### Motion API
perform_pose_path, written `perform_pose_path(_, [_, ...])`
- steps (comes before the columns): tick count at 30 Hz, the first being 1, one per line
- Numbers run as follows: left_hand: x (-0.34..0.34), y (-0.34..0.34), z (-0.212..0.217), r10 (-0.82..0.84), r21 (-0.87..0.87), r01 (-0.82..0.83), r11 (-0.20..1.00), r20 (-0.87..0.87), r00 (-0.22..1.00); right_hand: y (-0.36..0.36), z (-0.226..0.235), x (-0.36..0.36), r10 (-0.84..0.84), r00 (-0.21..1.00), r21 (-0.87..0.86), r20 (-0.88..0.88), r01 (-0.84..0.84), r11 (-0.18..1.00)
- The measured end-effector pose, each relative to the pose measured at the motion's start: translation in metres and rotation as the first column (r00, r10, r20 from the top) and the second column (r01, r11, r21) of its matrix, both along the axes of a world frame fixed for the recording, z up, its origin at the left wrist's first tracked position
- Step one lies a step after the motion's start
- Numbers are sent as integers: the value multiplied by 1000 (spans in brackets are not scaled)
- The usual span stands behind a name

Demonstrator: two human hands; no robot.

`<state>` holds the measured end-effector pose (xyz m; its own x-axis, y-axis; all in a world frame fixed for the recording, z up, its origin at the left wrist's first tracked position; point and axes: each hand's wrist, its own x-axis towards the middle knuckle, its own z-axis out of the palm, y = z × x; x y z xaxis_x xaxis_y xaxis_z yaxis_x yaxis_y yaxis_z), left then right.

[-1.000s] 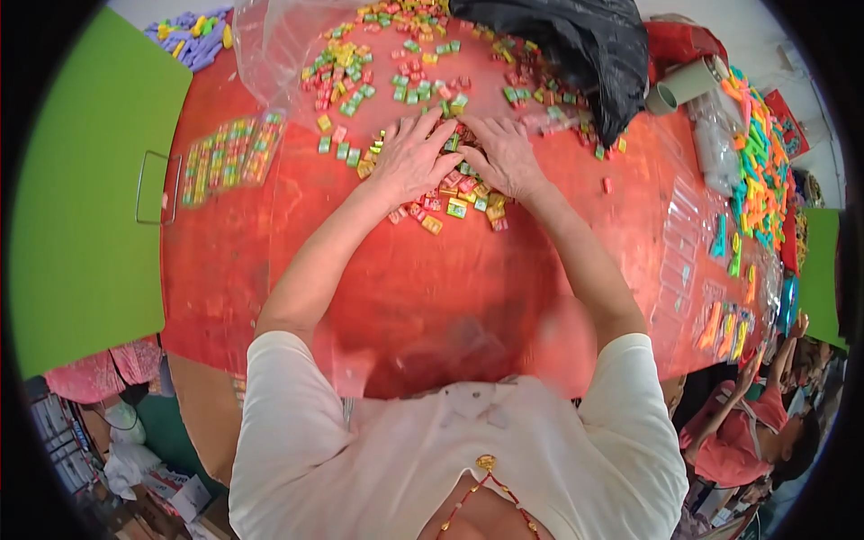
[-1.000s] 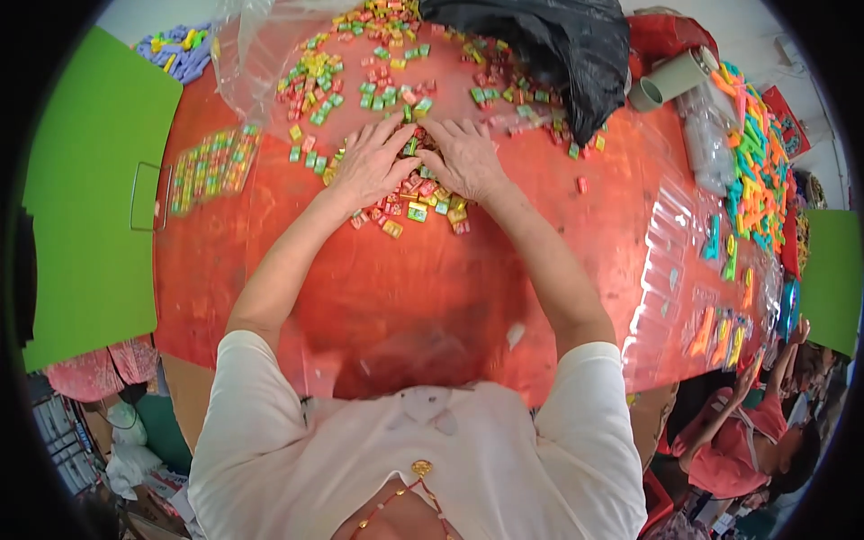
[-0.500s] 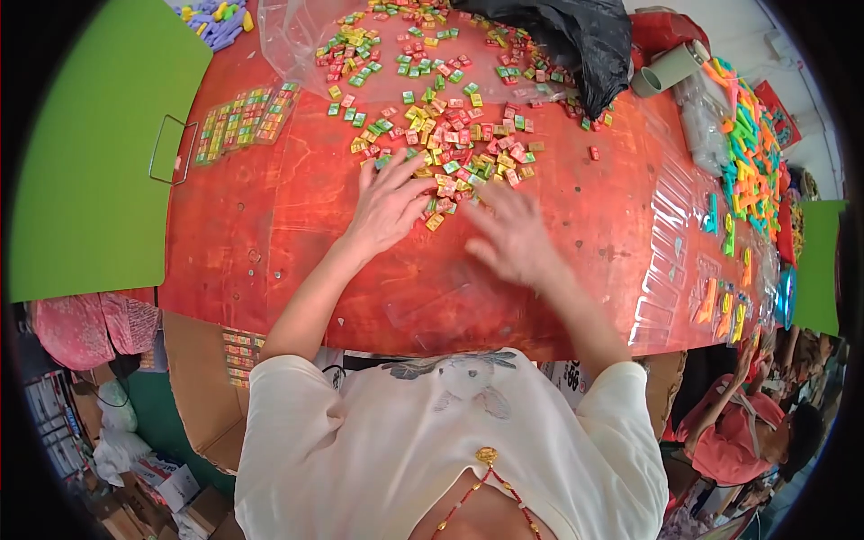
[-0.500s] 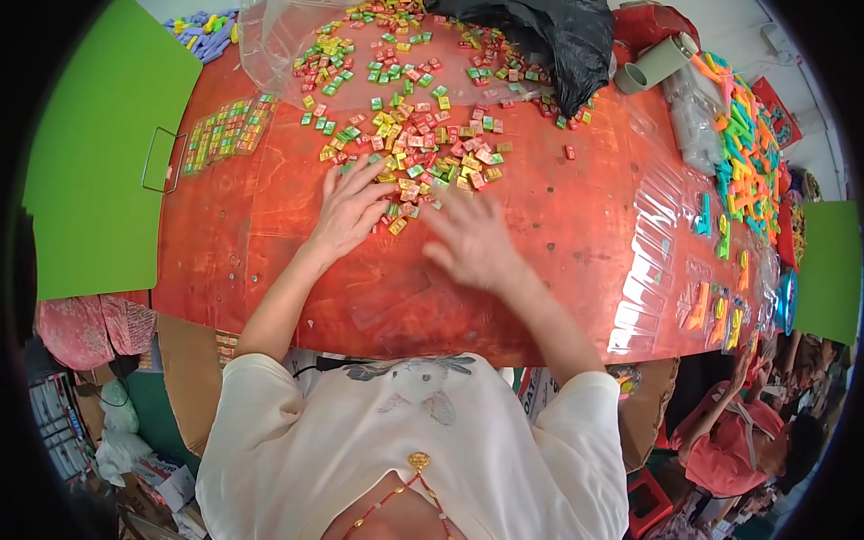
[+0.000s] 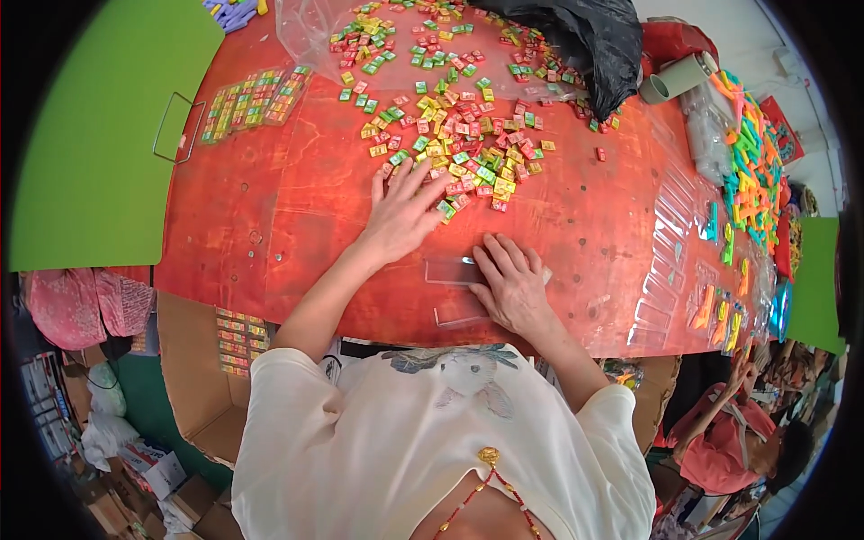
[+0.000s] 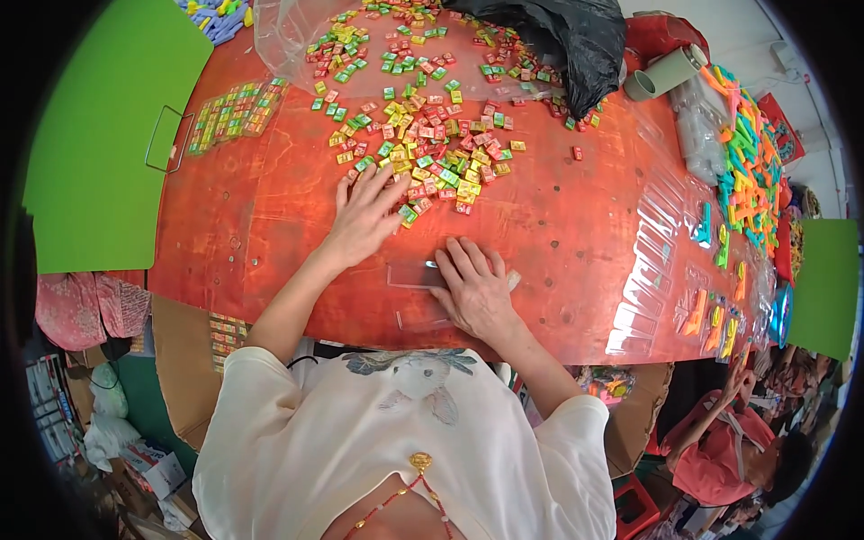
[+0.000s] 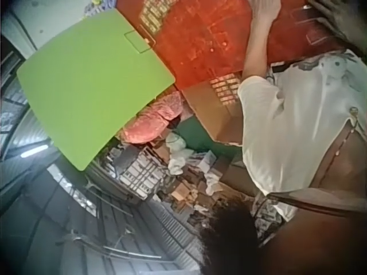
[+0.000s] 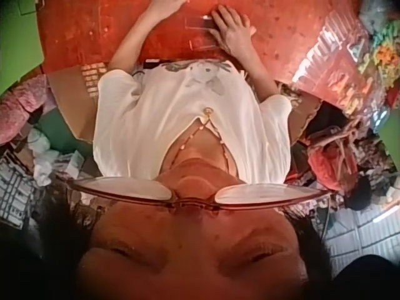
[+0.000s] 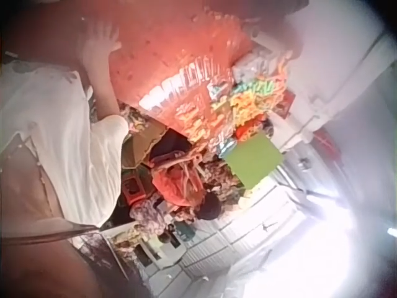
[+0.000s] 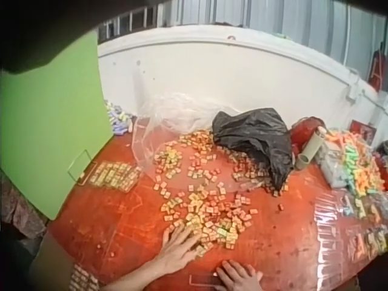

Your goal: Arrange small colorful square toy blocks into a transparent plastic sorting tray.

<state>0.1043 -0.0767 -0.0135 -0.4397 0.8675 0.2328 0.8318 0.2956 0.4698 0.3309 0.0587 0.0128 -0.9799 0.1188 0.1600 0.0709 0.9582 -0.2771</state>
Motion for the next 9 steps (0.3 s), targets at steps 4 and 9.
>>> perform_pose_path(4, [-22, -14, 6, -61, 395, -144, 907, 463, 884, 6, 7, -5, -8, 999, -70, -39, 6, 998])
perform_pose_path(9, [-36, -19, -3, 30, 10, -29, 1000, -76, 997, 6, 11, -71, 82, 986, 8, -145, -82, 997])
